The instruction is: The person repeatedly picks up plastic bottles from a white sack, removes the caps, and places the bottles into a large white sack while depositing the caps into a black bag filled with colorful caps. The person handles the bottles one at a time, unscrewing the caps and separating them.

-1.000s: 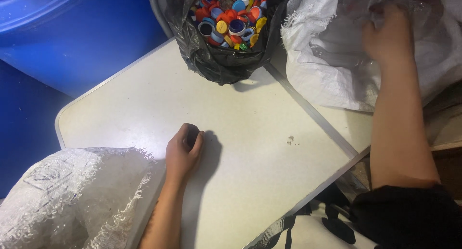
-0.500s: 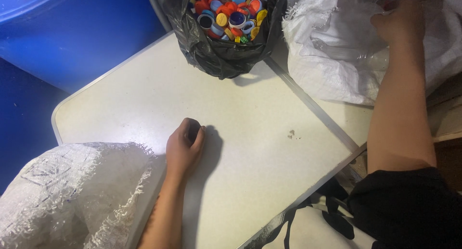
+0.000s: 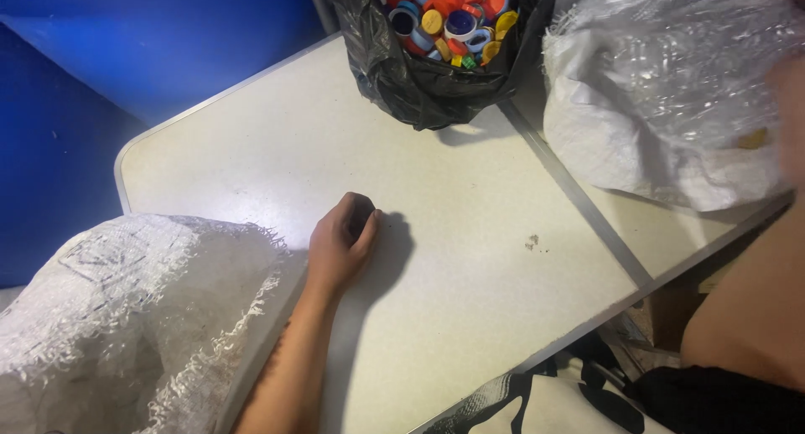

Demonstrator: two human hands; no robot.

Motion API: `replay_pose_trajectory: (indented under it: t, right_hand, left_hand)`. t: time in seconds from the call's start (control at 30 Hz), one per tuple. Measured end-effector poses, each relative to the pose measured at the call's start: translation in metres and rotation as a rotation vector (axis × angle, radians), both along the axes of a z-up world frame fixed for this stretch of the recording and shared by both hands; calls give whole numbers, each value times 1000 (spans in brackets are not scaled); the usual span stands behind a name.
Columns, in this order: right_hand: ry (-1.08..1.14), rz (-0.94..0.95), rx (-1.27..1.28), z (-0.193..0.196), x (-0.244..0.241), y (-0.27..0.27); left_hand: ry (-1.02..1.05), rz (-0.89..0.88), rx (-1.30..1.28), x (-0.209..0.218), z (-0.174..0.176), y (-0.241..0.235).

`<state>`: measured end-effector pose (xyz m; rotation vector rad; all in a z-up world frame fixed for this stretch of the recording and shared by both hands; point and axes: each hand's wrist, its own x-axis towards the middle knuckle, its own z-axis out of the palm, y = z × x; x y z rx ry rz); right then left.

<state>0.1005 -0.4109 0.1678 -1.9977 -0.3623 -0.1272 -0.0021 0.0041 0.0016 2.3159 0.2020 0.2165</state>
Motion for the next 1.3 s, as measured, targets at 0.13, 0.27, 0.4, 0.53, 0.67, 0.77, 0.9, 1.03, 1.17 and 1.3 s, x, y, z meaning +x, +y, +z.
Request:
replay_pose_trajectory:
  t: [0.13, 0.27, 0.4, 0.53, 0.67, 0.77, 0.9, 1.03, 1.17, 1.3]
  right_hand:
    - [106, 281, 138, -65, 5, 90]
    - [363, 626, 156, -131, -2, 187]
    - [434, 793, 16, -147, 6, 236]
    - [468, 841, 6, -188, 52, 247]
    - [585, 855, 380, -192, 70, 250]
    - [559, 822, 318, -163, 51, 251]
    - [554, 794, 333, -177, 68, 253]
    - [580, 810, 389, -184, 72, 247]
    - [515, 825, 273, -193, 71, 242]
    - [359, 820, 178, -189, 64, 245]
  left_hand:
    - [-92, -102, -235, 0, -9, 4]
    - [-161, -226, -801, 3, -15, 17]
    - [-229, -101, -960, 10, -33, 38]
    - [-154, -32, -1134, 11, -43, 41]
    - [-157, -105, -803, 14, -41, 38]
    - [-99, -41, -805, 13, -31, 30]
    - [-26, -61, -829, 11, -21, 32]
    - [21, -194, -851, 9, -7, 27]
    - [93, -221, -701, 10, -3, 25]
    - [79, -245, -625, 12, -7, 22]
